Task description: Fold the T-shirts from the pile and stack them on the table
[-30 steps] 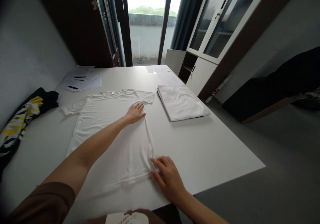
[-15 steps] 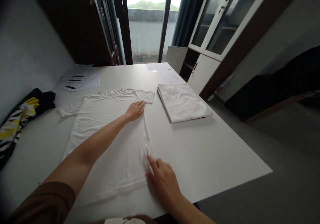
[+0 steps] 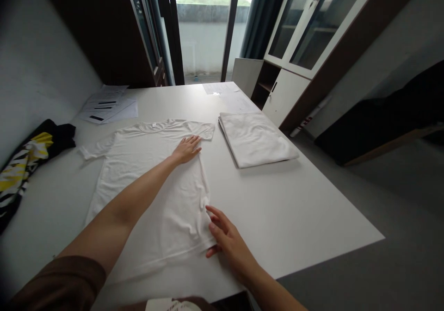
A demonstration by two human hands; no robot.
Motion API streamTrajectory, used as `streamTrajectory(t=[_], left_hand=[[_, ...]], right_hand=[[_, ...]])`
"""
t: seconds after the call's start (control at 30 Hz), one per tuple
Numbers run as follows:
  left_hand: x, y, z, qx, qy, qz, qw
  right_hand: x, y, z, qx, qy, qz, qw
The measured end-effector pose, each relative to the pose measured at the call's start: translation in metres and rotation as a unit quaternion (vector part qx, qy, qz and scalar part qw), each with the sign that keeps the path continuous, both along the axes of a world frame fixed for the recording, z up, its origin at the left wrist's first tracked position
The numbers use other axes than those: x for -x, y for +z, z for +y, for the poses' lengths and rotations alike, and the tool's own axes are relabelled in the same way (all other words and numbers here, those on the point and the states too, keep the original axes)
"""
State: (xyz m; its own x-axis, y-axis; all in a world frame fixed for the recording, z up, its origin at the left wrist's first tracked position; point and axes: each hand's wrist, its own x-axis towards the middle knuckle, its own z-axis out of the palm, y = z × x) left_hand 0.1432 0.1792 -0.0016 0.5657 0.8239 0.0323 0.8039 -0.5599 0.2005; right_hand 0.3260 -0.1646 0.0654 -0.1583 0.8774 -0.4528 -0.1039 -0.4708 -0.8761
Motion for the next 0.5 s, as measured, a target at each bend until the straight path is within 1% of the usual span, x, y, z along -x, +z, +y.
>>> streamTrajectory(t=[0.07, 0.1, 0.2, 0.23, 0.27, 0.3, 0.37, 0.5], left_hand=[[0.0, 0.0, 0.0, 0.002, -0.002, 0.0, 1.0], [0.0, 0.0, 0.0, 0.003, -0.001, 0.0, 1.0], [0.0, 0.0, 0.0, 0.007, 0.001, -0.002, 1.0], [0.0, 0.0, 0.0, 0.007, 0.002, -0.002, 1.0], [0.0, 0.0, 0.0, 0.006, 0.002, -0.002, 1.0], [0.0, 0.001, 0.0, 0.005, 0.002, -0.002, 1.0], [0.001, 0.001, 0.0, 0.003, 0.001, -0.001, 1.0], [0.001, -0.001, 0.0, 0.001, 0.003, -0.003, 1.0]], right_hand=[[-0.001, 0.001, 0.003, 0.037, 0.009, 0.053, 0.998], [-0.003, 0.001, 0.005, 0.053, 0.034, 0.071, 0.996], [-0.007, -0.001, 0.006, 0.101, 0.155, 0.116, 0.976], [-0.008, -0.002, 0.006, 0.107, 0.184, 0.125, 0.969], [-0.007, -0.003, 0.006, 0.106, 0.197, 0.129, 0.966], [-0.007, -0.004, 0.005, 0.098, 0.191, 0.125, 0.969], [-0.005, -0.004, 0.006, 0.074, 0.155, 0.096, 0.98], [-0.012, -0.002, 0.014, 0.037, 0.11, 0.005, 0.993]])
